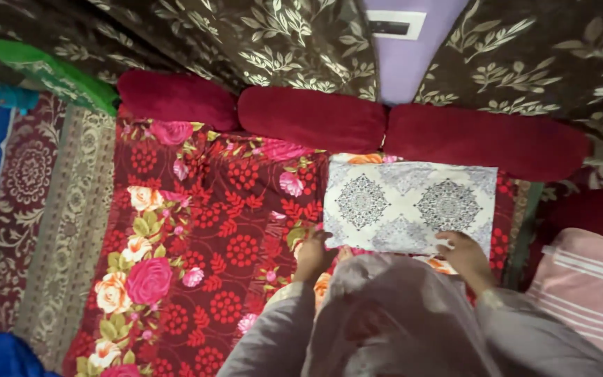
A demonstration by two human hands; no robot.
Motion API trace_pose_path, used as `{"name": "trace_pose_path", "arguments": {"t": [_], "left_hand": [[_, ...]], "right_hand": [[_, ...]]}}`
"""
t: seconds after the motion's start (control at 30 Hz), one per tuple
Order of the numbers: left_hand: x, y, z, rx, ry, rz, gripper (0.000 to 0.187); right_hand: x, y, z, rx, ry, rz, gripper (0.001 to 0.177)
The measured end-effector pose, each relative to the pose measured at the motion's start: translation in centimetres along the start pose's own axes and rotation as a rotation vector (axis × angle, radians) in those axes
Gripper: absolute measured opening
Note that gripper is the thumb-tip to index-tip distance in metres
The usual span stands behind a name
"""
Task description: Fold blankets and pillows and arrange them on the floor bed.
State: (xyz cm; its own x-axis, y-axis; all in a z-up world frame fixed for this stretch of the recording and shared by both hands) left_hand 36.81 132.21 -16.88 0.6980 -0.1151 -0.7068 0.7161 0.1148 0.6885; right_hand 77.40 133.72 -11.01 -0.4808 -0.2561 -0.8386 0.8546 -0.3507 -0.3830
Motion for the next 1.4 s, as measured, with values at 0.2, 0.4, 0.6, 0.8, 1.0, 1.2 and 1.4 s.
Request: {"name": "trace_pose_path", "arguments": {"t": [0.2, 0.4, 0.6, 0.8, 1.0, 1.2, 1.4], "left_hand": [[3.6, 0.1, -5.4, 0.087, 0.009, -0.016, 0.053], [13.8, -3.9, -13.2, 0.125, 0.088, 0.169, 0.055], [34.8, -18.5, -20.6, -0.263, -0.045, 0.194, 0.056], [56.6, -39.2, -26.2, -0.313, -0.009, -0.071, 0.085], [51.9, -32.0, -34.4, -0.359, 0.100, 0.264, 0.058], [56.2, -28.6, -35.9, -0.540, -0.188, 1.053, 0.027], [50.9, -22.3, -37.6, -0.515, -0.059, 0.959, 0.013]], "right_hand": [[-2.3, -2.6, -0.4, -0.042, 0.215, -0.069, 0.034], [3.9, 6.3, -9.0, 0.132, 0.192, -0.208, 0.030], [15.2, 21.7, -23.1, 0.084, 0.113, -0.180, 0.029], [27.8, 53.1, -38.6, 0.047, 0.197, 0.343, 0.072], [19.8, 48.1, -45.6, 0.096, 0.052, -0.329, 0.048], [18.9, 42.2, -42.3, -0.003, 0.013, -0.479, 0.032], [17.0, 43.9, -40.1, 0.204, 0.247, -0.569, 0.038]]}}
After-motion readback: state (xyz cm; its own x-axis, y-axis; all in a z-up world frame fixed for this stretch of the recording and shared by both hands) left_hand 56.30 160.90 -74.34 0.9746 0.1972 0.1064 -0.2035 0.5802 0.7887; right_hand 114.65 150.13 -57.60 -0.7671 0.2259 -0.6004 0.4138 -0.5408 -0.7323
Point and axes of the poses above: each hand's wrist, its own z-axis away from the middle knuckle, its own x-axis out of the palm, y = z × x, the point moved 5 cm from there along -z, towards the middle knuckle, and after that the axes turned 5 degrees about y, right-handed, at the moved point
